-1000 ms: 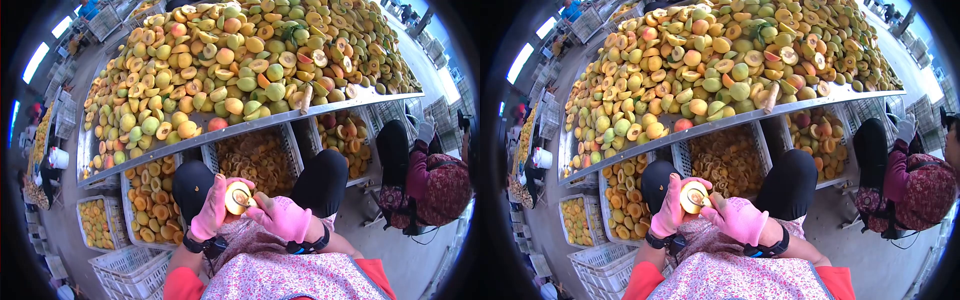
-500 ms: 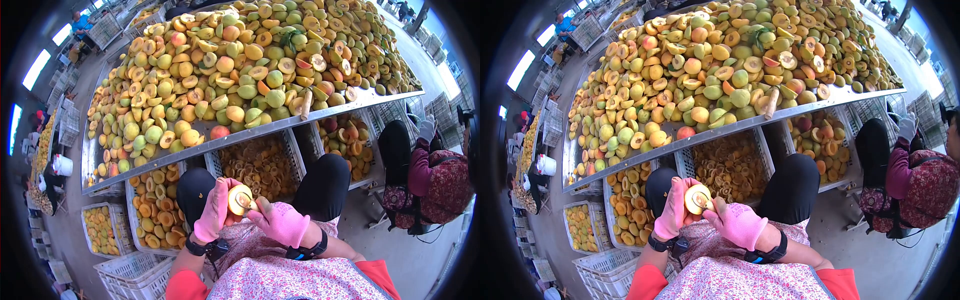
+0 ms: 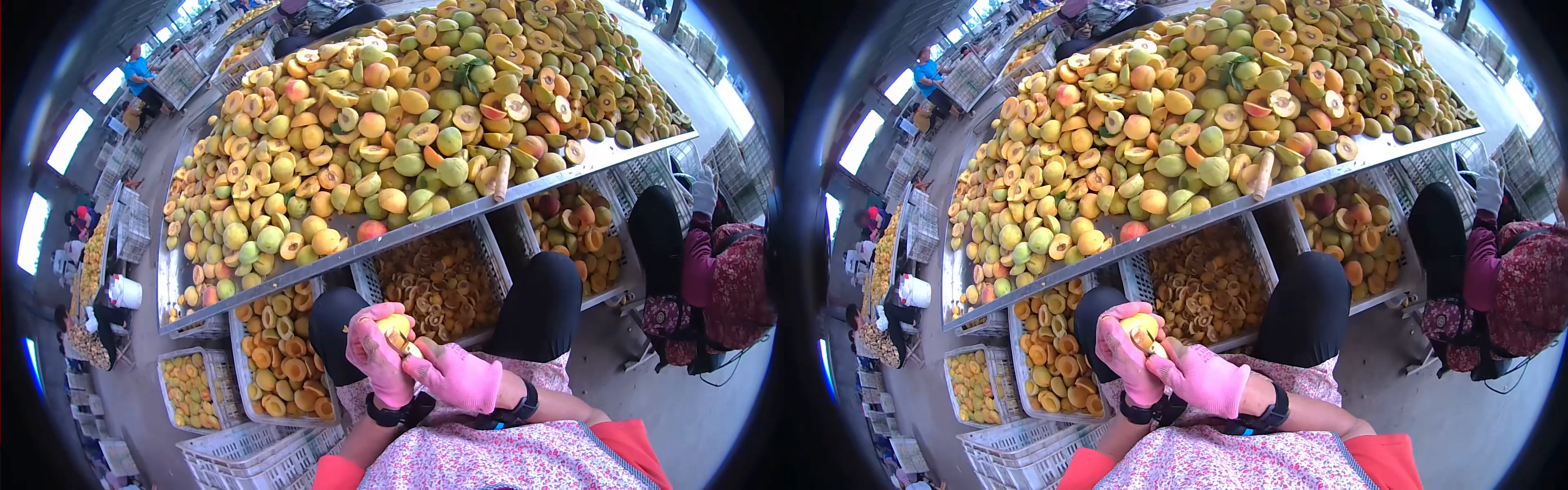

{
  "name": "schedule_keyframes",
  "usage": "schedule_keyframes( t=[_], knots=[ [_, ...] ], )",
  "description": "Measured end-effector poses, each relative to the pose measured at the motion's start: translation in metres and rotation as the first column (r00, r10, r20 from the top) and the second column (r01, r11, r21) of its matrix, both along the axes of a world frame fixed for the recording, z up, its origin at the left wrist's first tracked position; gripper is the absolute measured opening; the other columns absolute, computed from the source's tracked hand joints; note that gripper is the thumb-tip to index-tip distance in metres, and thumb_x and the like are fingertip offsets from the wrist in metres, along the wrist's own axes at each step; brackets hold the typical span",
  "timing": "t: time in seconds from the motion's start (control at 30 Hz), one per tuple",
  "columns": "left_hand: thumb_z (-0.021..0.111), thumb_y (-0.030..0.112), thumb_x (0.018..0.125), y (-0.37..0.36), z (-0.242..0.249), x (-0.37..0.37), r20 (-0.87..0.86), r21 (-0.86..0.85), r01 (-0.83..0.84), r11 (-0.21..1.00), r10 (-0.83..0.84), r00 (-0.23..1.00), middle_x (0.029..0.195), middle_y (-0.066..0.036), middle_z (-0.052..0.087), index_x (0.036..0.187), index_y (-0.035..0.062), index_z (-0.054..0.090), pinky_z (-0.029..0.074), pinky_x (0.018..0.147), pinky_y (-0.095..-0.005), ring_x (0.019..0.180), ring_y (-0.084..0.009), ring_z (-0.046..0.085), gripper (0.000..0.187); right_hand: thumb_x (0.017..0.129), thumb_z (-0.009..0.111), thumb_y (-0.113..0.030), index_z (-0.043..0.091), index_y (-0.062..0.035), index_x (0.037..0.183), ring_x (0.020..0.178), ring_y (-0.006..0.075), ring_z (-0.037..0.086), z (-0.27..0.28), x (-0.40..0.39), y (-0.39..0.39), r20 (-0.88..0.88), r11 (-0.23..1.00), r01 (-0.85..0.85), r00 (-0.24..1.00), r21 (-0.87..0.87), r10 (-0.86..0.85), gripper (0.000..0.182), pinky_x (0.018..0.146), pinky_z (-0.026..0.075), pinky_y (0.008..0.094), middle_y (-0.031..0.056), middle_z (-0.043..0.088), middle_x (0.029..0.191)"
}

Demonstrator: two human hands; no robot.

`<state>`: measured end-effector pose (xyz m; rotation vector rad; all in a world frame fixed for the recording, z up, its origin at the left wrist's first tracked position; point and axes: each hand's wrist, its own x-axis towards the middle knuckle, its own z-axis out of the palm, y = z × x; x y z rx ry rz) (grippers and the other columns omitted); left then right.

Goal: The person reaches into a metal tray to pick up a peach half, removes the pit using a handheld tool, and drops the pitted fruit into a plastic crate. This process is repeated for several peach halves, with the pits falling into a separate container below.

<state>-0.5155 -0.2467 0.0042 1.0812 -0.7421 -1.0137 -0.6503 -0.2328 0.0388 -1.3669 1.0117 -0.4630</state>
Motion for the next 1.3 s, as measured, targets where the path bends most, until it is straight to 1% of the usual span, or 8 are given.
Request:
schedule_keyframes(
  t=[0.1, 0.37, 0.47, 0.6, 0.8, 0.9, 1.2, 1.3],
  knots=[
    [0.045, 0.036, 0.106, -0.004, 0.005, 0.004, 0.12, 0.016, 0.019, 1.0, -0.021, 0.993, 0.085, -0.011, 0.07, 0.089, 0.0, 0.062, 0.05, 0.055, -0.0261, 0.061, -0.0152, 0.065, 0.044, 0.106, 0.049, -0.034, 0.057, 0.0003, 0.117, 0.083, 0.0292, 0.067, 0.002, -0.001, 0.004, 0.09, 0.999, 0.011, 0.996, 0.036, -0.014, 0.037, 0.074, 0.05, 0.0409, 0.0203, 0.066, 0.086],
    [0.044, 0.041, 0.107, -0.011, 0.004, 0.032, 0.211, 0.151, 0.319, 0.936, -0.346, 0.914, 0.074, -0.01, 0.07, 0.08, 0.0, 0.061, 0.048, 0.052, -0.0256, 0.055, -0.0124, 0.062, 0.052, 0.106, 0.048, -0.038, 0.059, 0.0006, 0.11, 0.067, 0.0129, 0.055, -0.022, 0.0, 0.004, 0.104, 0.962, -0.069, 0.994, 0.266, 0.043, 0.04, 0.062, 0.045, 0.0337, 0.0041, 0.059, 0.072],
    [0.045, 0.035, 0.108, -0.009, -0.004, 0.032, 0.255, 0.13, 0.306, 0.943, -0.33, 0.909, 0.074, -0.007, 0.069, 0.081, 0.0007, 0.061, 0.047, 0.053, -0.0245, 0.056, -0.0093, 0.059, 0.046, 0.107, 0.045, -0.046, 0.052, -0.0094, 0.1, 0.047, 0.0067, 0.04, -0.014, -0.002, -0.001, 0.262, 0.774, -0.137, 0.964, 0.618, -0.039, 0.038, 0.041, 0.031, 0.0243, -0.0051, 0.044, 0.063],
    [0.054, 0.034, 0.106, -0.002, -0.015, 0.019, -0.042, 0.132, 0.155, 0.979, -0.15, 0.988, 0.074, -0.002, 0.066, 0.086, 0.0008, 0.069, 0.046, 0.06, -0.023, 0.065, -0.0057, 0.057, 0.041, 0.108, 0.043, -0.048, 0.05, -0.0103, 0.099, 0.043, 0.0074, 0.035, -0.033, 0.004, 0.007, 0.344, 0.806, -0.119, 0.933, 0.58, -0.11, 0.039, 0.038, 0.027, 0.0234, -0.0019, 0.044, 0.064],
    [0.055, 0.043, 0.105, -0.013, -0.015, 0.046, -0.041, 0.104, 0.649, 0.754, -0.649, 0.76, 0.071, 0.0, 0.065, 0.081, 0.0039, 0.072, 0.043, 0.059, -0.0221, 0.064, -0.0042, 0.056, 0.048, 0.105, 0.049, -0.051, 0.054, -0.009, 0.099, 0.043, 0.0051, 0.03, -0.025, -0.017, -0.003, 0.453, 0.704, -0.296, 0.891, 0.645, -0.039, 0.043, 0.037, 0.021, 0.0228, -0.003, 0.042, 0.062],
    [0.056, 0.048, 0.103, -0.011, -0.009, 0.05, -0.047, 0.064, 0.681, 0.73, -0.679, 0.732, 0.069, 0.001, 0.064, 0.078, 0.0046, 0.071, 0.04, 0.056, -0.0224, 0.062, -0.0039, 0.053, 0.052, 0.104, 0.051, -0.05, 0.054, -0.0069, 0.098, 0.042, 0.0044, 0.027, -0.031, -0.018, 0.0, 0.491, 0.678, -0.327, 0.869, 0.658, -0.057, 0.044, 0.037, 0.02, 0.0221, -0.0034, 0.039, 0.06],
    [0.048, 0.053, 0.104, -0.011, -0.038, 0.04, 0.019, 0.041, 0.69, 0.723, -0.691, 0.723, 0.068, -0.001, 0.065, 0.077, 0.0036, 0.071, 0.044, 0.06, -0.0242, 0.061, -0.0069, 0.055, 0.06, 0.105, 0.047, -0.053, 0.051, -0.0081, 0.094, 0.038, 0.0044, 0.025, -0.036, -0.002, 0.019, 0.421, 0.743, -0.17, 0.892, 0.647, -0.162, 0.046, 0.035, 0.019, 0.0227, -0.0056, 0.033, 0.056],
    [0.046, 0.049, 0.106, -0.008, -0.031, 0.028, -0.224, -0.065, 0.427, 0.902, -0.43, 0.875, 0.069, -0.002, 0.067, 0.076, 0.0042, 0.069, 0.044, 0.058, -0.0224, 0.062, -0.0065, 0.058, 0.059, 0.107, 0.043, -0.051, 0.051, -0.0082, 0.096, 0.036, 0.0025, 0.02, -0.056, -0.003, 0.023, 0.577, 0.648, -0.27, 0.751, 0.712, -0.322, 0.045, 0.033, 0.017, 0.0223, -0.0077, 0.03, 0.055]
  ],
)
